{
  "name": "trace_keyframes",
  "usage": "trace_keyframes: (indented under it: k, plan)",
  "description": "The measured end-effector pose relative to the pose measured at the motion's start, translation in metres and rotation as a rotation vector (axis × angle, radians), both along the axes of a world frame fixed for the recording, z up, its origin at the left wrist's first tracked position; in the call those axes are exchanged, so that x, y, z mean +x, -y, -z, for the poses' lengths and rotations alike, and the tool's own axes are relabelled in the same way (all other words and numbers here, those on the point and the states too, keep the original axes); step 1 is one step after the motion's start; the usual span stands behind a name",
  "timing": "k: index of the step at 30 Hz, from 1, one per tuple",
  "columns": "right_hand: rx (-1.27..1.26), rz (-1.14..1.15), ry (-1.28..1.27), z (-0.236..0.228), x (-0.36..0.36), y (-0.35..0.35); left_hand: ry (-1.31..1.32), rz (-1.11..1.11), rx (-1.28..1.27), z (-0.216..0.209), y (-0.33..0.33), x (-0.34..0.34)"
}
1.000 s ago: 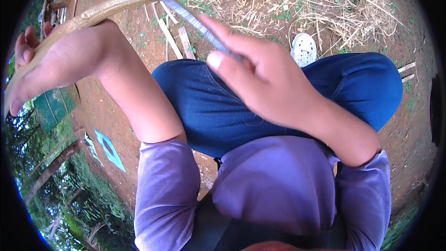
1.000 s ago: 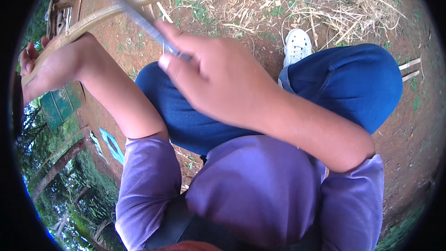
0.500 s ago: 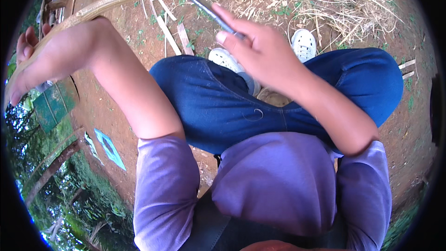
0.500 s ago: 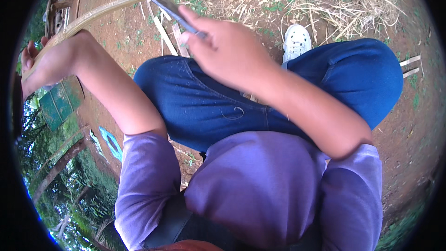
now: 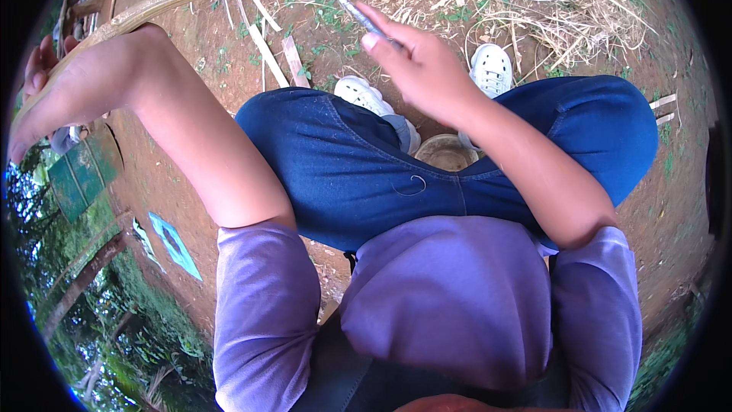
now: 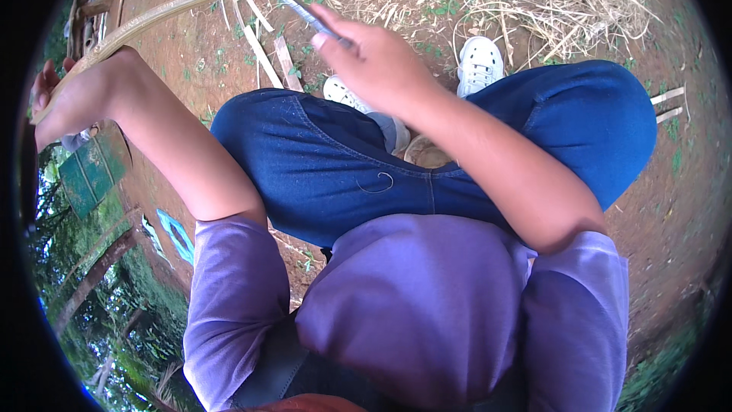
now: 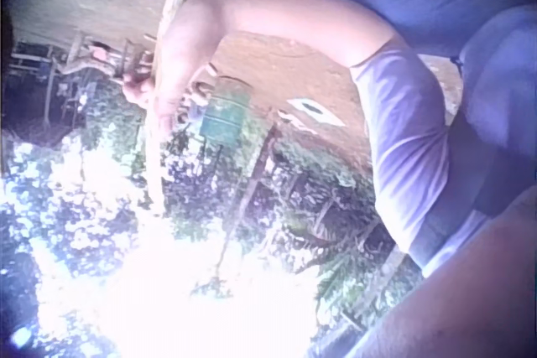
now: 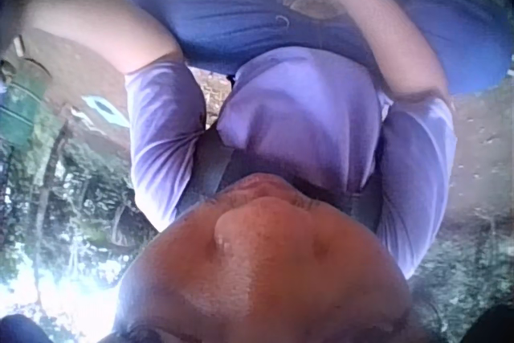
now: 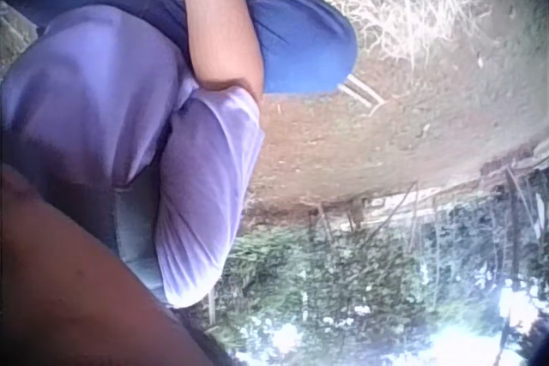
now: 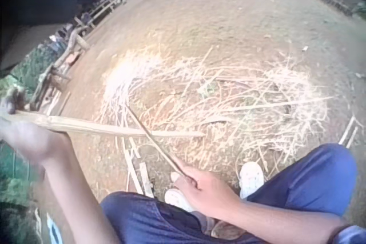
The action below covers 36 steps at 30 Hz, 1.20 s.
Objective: The person shaves and smooths a long piece of bamboo using a machete, removing thin layers while holding the bamboo in their left hand.
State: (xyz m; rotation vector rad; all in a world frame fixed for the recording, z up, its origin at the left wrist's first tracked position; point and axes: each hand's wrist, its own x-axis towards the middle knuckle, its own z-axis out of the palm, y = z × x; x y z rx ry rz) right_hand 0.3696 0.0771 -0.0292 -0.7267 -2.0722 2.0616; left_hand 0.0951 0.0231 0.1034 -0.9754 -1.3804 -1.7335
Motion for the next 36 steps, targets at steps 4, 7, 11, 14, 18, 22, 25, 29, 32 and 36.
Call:
trace_keyframes:
  k: [4, 7, 11, 14, 18, 22, 25, 29, 32, 36]
  plan:
    - [-0.076, 0.067, -0.029, -0.005, -0.003, 0.006, 0.006, 0.038, 0.009, -0.002, 0.004, 0.001]
    - [0.15, -0.075, 0.012, 0.005, 0.002, -0.007, 0.009, 0.062, 0.012, -0.001, -0.001, 0.0]
    - [-0.104, 0.054, 0.152, 0.013, -0.014, 0.0, 0.009, 0.072, 0.028, -0.004, 0.004, -0.002]
    - [0.074, -0.04, 0.03, 0.002, 0.001, 0.002, 0.009, 0.102, 0.005, 0.0, 0.002, -0.001]
    - [0.013, 0.038, 0.172, 0.017, -0.012, -0.004, 0.021, 0.11, 0.023, 0.0, 0.002, 0.0]
    - [0.035, -0.015, 0.017, 0.008, 0.0, 0.0, 0.023, 0.155, 0.012, 0.0, 0.001, 0.004]
    - [0.112, -0.026, 0.147, 0.022, -0.005, -0.011, 0.038, 0.168, 0.016, -0.001, 0.0, 0.001]
    - [0.006, 0.039, 0.165, 0.016, -0.011, -0.003, 0.051, 0.205, 0.028, -0.001, 0.008, 0.002]
    - [0.173, -0.07, 0.066, 0.024, 0.002, -0.01, 0.073, 0.259, 0.016, 0.003, 0.001, 0.009]
    - [0.044, 0.072, 0.246, 0.044, -0.015, -0.009, 0.049, 0.418, -0.05, -0.001, 0.006, 0.008]
